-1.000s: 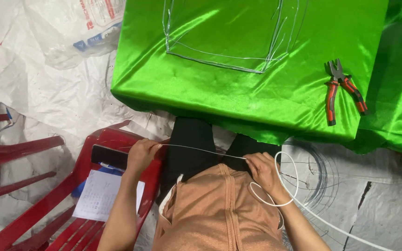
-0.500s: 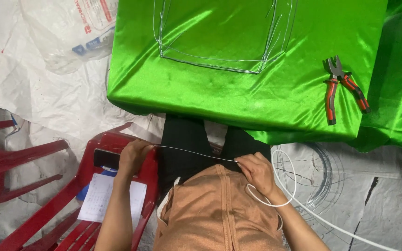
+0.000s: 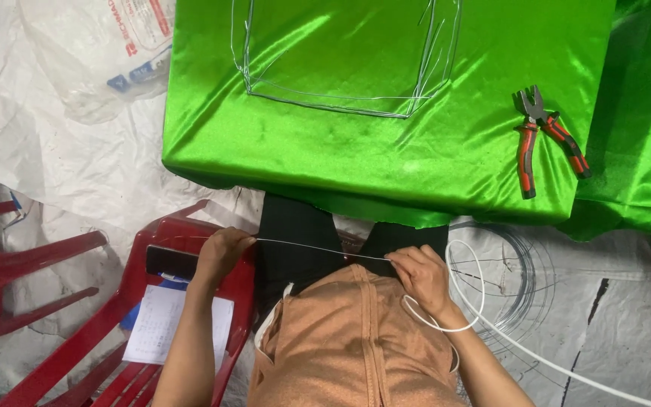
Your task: The person is using pliers and their hands to bend, twist, and cut metal wire to construct a rectangular frame on a green-covered table.
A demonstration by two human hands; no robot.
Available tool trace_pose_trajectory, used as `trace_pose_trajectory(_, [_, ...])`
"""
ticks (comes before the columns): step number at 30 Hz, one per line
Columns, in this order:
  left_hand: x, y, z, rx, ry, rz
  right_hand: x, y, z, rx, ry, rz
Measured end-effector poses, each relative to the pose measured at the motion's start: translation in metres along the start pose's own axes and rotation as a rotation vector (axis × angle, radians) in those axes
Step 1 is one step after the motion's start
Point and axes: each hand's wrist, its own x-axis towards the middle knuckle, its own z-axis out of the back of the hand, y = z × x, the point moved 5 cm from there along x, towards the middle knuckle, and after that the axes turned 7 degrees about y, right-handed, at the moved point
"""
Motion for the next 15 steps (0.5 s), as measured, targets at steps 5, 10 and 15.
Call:
trace_pose_trajectory(5, [0.001,-0.006,0.006,-0.016,0.023,-0.003,-0.001,-0.007,0.003,-0.041,-0.009,-0.001])
trace_pose_trajectory(10, [-0.006,0.009,0.025,0.124,0.143,-0.045,-0.001,0.001,0.02,0.011,0.086,0.012])
trace_pose_trajectory(15, [-0.028,0.015,0.058,-0.003,0.115,-0.093,-0.004,-0.036,0.021,-0.14,0.092,0.018])
